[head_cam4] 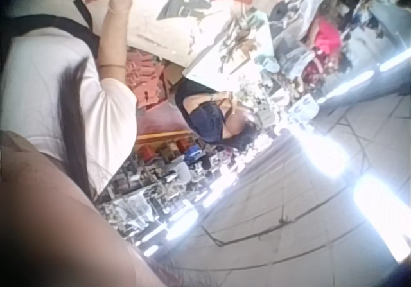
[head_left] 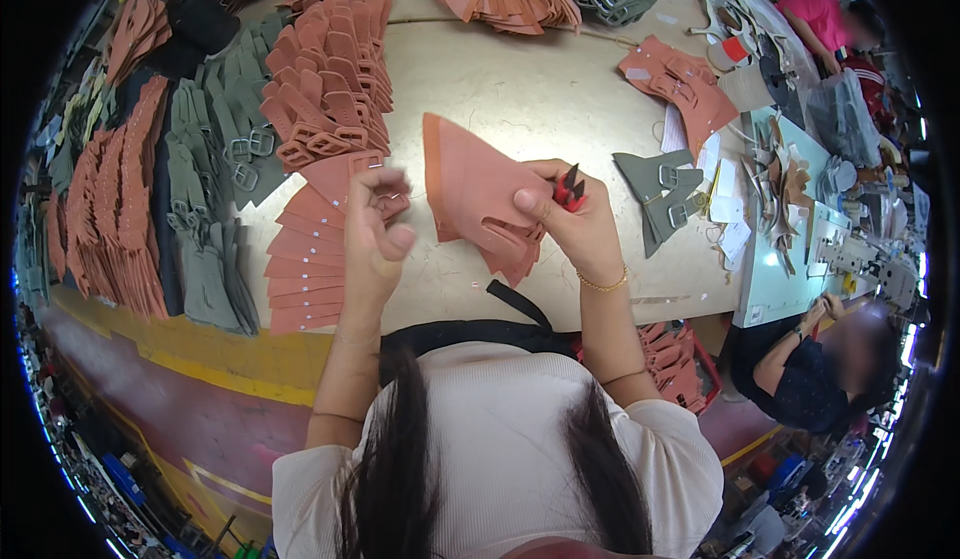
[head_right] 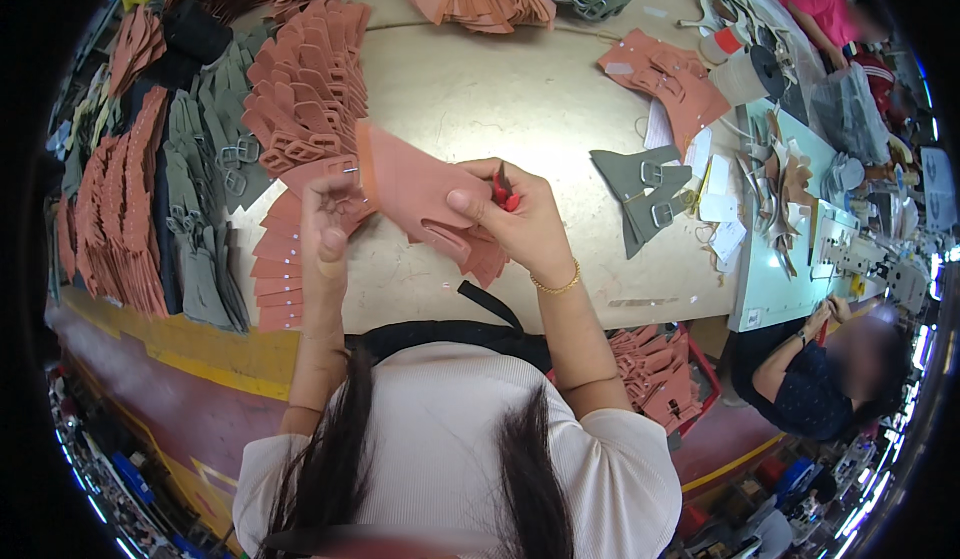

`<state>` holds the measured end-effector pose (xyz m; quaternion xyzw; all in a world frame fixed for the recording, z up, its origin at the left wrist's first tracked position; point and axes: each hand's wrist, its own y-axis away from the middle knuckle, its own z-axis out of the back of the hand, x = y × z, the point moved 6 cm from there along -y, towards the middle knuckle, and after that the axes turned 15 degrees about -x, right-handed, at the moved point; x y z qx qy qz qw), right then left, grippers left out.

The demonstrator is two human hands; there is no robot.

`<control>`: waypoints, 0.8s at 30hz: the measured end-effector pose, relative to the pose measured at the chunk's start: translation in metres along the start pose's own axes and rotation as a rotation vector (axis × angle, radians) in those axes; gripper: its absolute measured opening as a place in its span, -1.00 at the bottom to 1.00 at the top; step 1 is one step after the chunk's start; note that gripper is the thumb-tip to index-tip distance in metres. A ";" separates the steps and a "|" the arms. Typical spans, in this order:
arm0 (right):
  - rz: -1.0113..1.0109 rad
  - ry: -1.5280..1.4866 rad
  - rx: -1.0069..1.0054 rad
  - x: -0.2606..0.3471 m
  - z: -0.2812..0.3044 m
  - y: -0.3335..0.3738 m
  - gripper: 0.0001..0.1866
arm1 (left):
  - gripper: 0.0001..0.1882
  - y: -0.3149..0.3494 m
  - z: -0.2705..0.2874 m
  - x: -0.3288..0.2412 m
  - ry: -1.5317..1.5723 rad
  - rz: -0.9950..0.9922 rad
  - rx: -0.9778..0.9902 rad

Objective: The person repeatedly picks up reddish-brown fabric pieces with attached metal buckles and uses red-handled shears to trim edges and remove excess material. Trimmed pieces are placed into a growing stack on the table. The person handles pieces one at a time, rotating them as needed to access different edges.

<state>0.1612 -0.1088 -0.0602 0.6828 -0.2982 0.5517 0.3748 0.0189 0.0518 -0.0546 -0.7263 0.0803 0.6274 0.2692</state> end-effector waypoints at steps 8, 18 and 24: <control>0.269 -0.042 0.039 0.015 -0.005 -0.005 -0.52 | -0.68 0.021 -0.018 0.006 0.138 0.828 0.273; 0.436 0.413 0.365 0.044 -0.002 -0.015 -0.68 | -0.63 0.013 -0.020 -0.010 0.244 0.863 0.315; 0.501 0.489 0.451 0.046 -0.007 -0.016 -0.69 | -0.61 0.012 -0.024 -0.017 0.233 0.841 0.264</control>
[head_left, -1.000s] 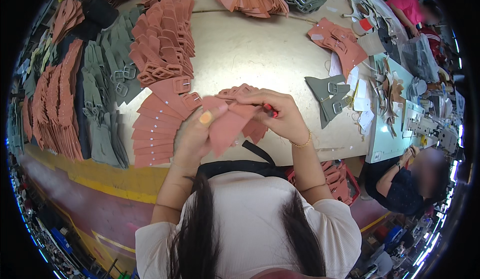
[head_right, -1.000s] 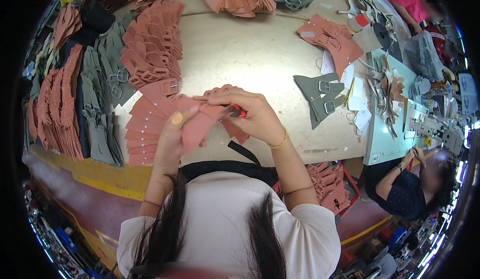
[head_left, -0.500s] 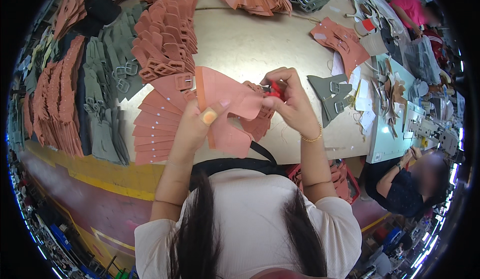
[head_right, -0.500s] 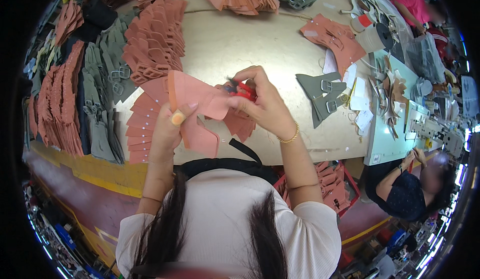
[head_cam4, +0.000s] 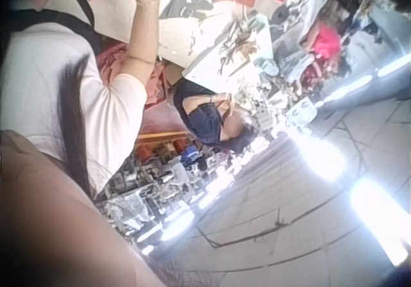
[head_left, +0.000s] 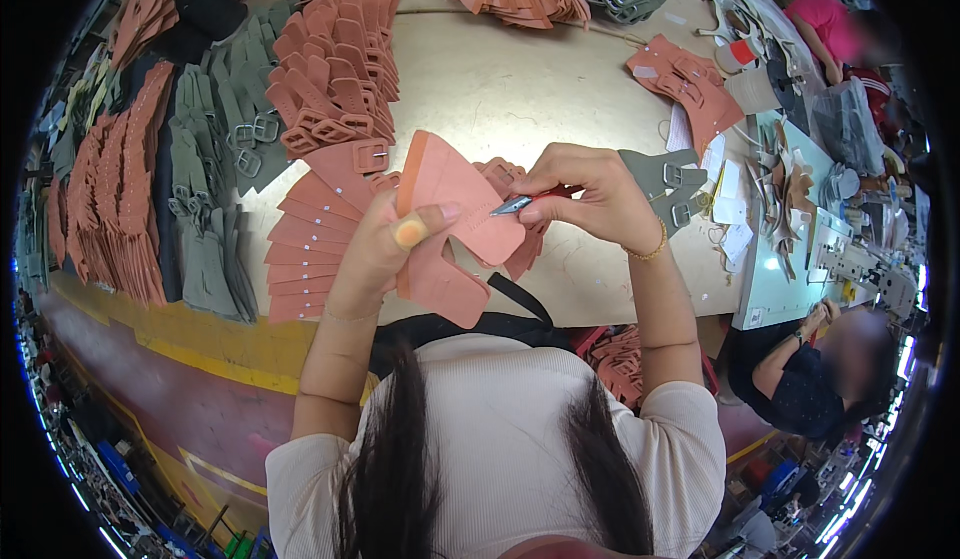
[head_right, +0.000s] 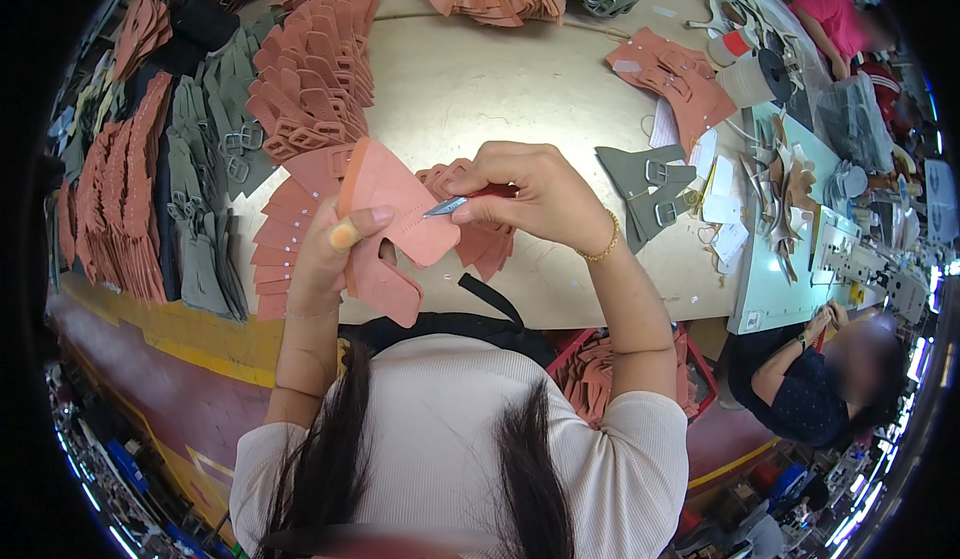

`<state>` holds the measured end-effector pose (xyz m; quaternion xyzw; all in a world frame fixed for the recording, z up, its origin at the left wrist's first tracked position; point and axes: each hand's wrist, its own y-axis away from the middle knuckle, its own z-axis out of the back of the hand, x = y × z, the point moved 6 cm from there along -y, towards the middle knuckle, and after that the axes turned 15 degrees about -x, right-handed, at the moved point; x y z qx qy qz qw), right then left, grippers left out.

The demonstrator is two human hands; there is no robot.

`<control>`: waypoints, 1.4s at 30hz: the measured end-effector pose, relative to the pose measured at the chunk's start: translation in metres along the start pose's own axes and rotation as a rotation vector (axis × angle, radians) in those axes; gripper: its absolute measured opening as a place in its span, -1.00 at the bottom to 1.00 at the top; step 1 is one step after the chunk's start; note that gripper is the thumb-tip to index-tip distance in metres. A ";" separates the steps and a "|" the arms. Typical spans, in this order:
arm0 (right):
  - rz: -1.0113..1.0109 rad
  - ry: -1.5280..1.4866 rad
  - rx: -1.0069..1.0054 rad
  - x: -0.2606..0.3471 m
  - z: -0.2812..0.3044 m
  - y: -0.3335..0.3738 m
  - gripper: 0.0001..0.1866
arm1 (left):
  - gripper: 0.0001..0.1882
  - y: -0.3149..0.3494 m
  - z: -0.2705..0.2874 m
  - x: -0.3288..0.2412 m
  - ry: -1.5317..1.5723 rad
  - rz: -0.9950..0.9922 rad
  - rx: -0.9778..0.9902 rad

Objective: The person repeatedly picks up reddish-brown fabric pieces with attached metal buckles and uses red-handled shears to trim edges and remove excess material. Trimmed pieces are placed into a growing stack on the table. The person handles pieces one at a time, rotating them as needed to access different edges.

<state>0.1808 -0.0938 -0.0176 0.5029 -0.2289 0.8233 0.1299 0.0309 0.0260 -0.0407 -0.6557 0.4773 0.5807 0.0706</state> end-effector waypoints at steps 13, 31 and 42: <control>-0.005 -0.080 0.026 -0.001 0.002 0.001 -0.73 | -0.62 -0.003 -0.002 0.002 -0.089 -0.005 0.026; -0.061 -0.119 0.125 0.007 -0.022 0.006 -0.65 | -0.72 -0.021 -0.007 0.004 -0.254 -0.065 0.052; -0.123 -0.182 0.099 0.000 -0.018 0.007 -0.74 | -0.75 -0.026 -0.013 -0.001 -0.266 -0.094 0.057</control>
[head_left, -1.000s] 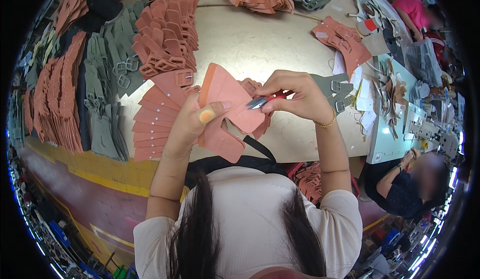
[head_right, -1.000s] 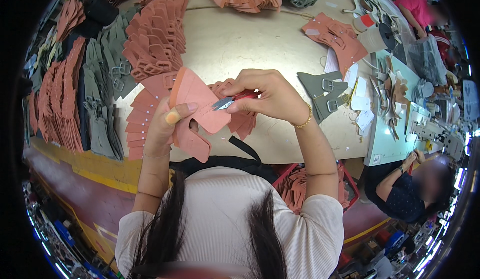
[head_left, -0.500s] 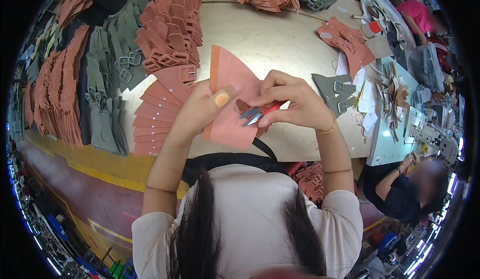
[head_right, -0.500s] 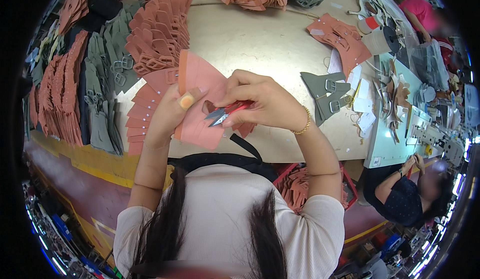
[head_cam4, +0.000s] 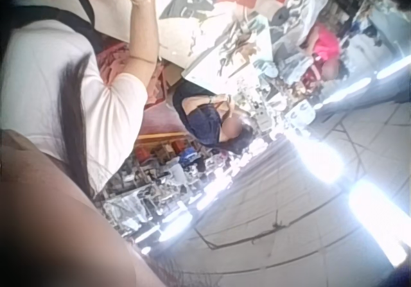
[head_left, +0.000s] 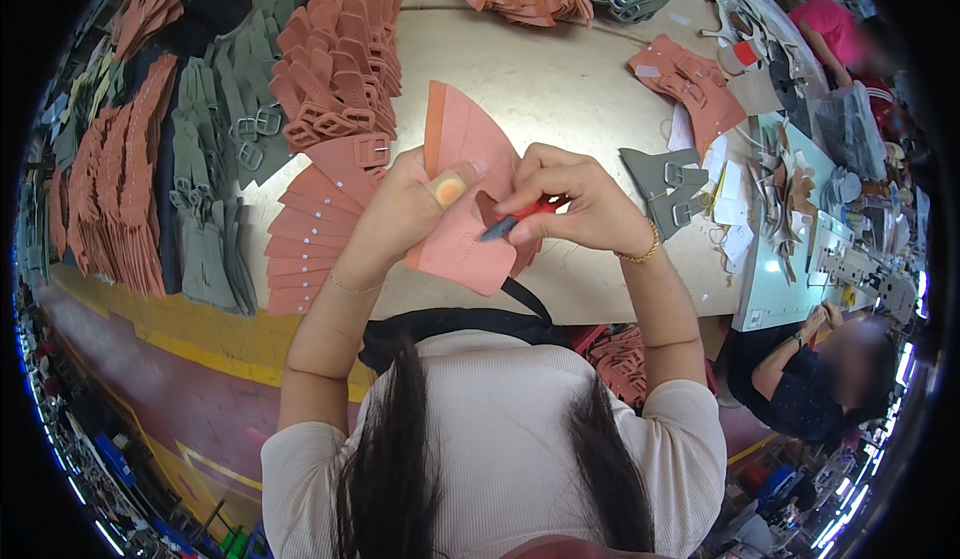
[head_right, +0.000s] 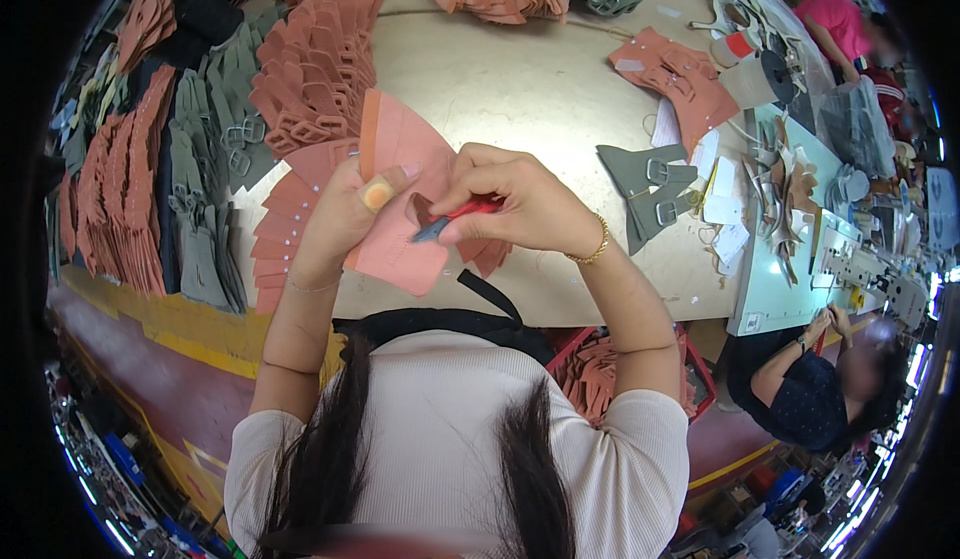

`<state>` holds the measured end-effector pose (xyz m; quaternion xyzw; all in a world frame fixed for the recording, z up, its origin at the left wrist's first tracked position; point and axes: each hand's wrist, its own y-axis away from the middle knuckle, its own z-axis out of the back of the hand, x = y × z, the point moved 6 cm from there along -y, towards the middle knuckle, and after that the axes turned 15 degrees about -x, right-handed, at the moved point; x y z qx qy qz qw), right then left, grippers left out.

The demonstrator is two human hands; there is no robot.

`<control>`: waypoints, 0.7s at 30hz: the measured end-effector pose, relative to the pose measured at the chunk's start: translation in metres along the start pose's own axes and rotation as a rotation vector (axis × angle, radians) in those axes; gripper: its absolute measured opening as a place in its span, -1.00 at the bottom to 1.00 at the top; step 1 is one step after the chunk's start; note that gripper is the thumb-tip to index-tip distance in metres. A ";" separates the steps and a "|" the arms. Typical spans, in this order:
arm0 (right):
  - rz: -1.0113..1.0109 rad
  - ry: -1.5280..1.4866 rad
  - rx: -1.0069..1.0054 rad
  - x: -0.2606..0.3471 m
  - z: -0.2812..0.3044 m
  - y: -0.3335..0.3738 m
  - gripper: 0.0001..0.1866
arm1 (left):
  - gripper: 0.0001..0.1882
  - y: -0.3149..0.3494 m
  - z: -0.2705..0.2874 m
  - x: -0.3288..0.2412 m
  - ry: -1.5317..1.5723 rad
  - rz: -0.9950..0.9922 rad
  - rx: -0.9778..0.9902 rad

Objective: The person repeatedly picks up reddish-brown fabric pieces with attached metal buckles and uses red-handled shears to trim edges and remove excess material. Trimmed pieces are placed into a growing stack on the table. The person handles pieces one at a time, rotating them as needed to access different edges.

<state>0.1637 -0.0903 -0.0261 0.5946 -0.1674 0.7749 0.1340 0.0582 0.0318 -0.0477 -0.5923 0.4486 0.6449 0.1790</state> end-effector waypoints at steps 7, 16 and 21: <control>0.098 -0.053 0.006 0.002 -0.001 -0.002 -0.74 | -0.76 -0.010 0.006 0.007 -0.172 -0.130 -0.026; 0.116 -0.004 -0.007 -0.003 0.008 -0.006 -0.77 | -0.76 -0.022 -0.012 -0.001 -0.157 -0.119 0.065; 0.073 0.038 -0.328 -0.017 0.045 0.002 -0.78 | -0.77 -0.050 -0.006 -0.018 -0.272 -0.352 -0.096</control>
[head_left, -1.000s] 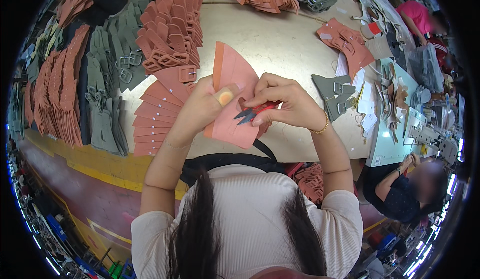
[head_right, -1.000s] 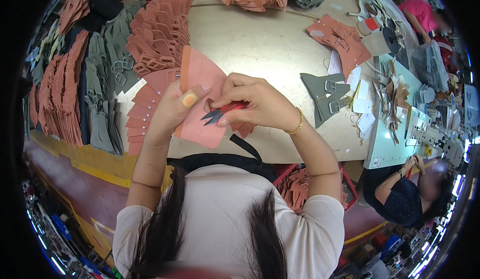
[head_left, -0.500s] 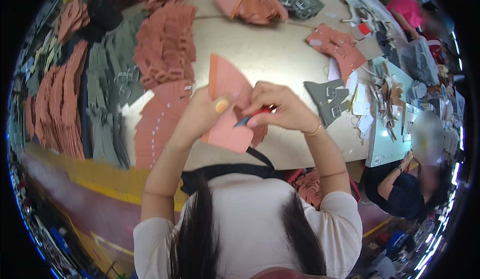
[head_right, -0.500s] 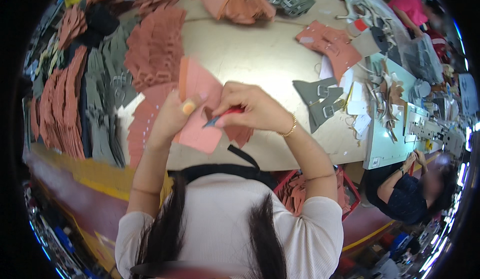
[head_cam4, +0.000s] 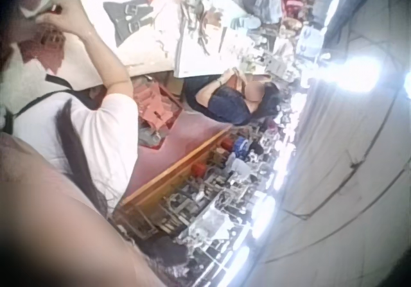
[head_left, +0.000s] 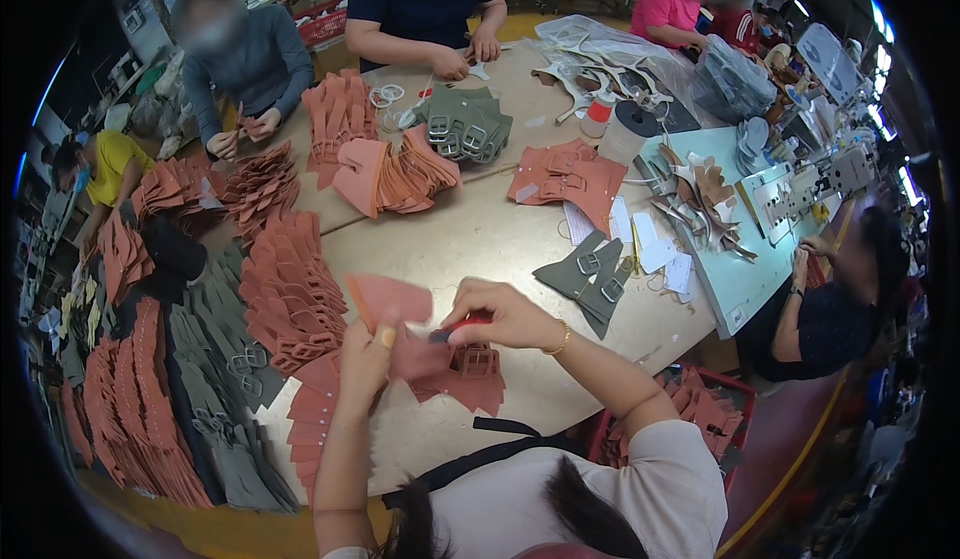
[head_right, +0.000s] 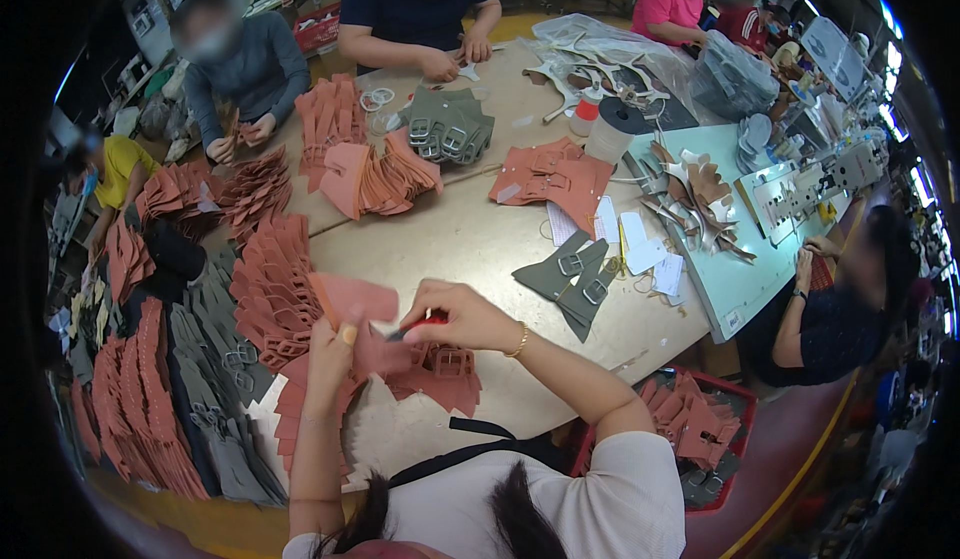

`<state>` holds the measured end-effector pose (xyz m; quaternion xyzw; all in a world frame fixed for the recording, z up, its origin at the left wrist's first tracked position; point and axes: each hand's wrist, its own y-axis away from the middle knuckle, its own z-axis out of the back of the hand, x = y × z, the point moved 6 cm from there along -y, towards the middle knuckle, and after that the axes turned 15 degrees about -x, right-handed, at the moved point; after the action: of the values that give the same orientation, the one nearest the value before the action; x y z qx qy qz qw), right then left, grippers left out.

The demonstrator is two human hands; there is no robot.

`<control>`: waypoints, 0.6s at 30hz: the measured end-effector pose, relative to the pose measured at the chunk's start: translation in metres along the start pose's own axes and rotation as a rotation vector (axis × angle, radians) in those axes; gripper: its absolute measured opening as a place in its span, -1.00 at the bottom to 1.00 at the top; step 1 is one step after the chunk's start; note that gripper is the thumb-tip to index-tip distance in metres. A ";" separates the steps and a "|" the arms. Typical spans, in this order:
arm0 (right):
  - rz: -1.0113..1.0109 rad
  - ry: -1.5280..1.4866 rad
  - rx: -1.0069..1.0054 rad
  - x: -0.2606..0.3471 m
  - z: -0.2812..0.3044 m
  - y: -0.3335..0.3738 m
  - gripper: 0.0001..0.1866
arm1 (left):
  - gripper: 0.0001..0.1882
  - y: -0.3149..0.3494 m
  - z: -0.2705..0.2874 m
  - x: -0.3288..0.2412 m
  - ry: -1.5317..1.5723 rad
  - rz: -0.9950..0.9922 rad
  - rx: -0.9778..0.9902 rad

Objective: The person repeatedly picks up reddish-brown fabric pieces with attached metal buckles and uses red-handled shears to trim edges and remove excess material. Trimmed pieces are placed into a growing stack on the table. The person handles pieces one at a time, rotating them as needed to access different edges.

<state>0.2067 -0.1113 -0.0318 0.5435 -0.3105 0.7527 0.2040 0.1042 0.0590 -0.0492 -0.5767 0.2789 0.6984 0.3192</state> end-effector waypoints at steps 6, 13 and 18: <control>-0.167 -0.165 -0.312 -0.026 0.033 0.026 -0.77 | -0.59 -0.037 -0.037 0.003 -0.903 -1.022 -0.391; -0.319 -0.226 -0.452 -0.041 0.056 0.057 -0.78 | -0.51 -0.043 -0.056 0.093 -0.836 -0.327 0.200; -0.343 -0.297 -0.589 -0.053 0.061 0.062 -0.76 | -0.47 -0.003 -0.023 0.062 -0.513 -0.307 -0.043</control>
<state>0.2264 -0.1963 -0.0836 0.6087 -0.4446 0.4990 0.4275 0.1126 0.0509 -0.1143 -0.4237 0.0839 0.7704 0.4689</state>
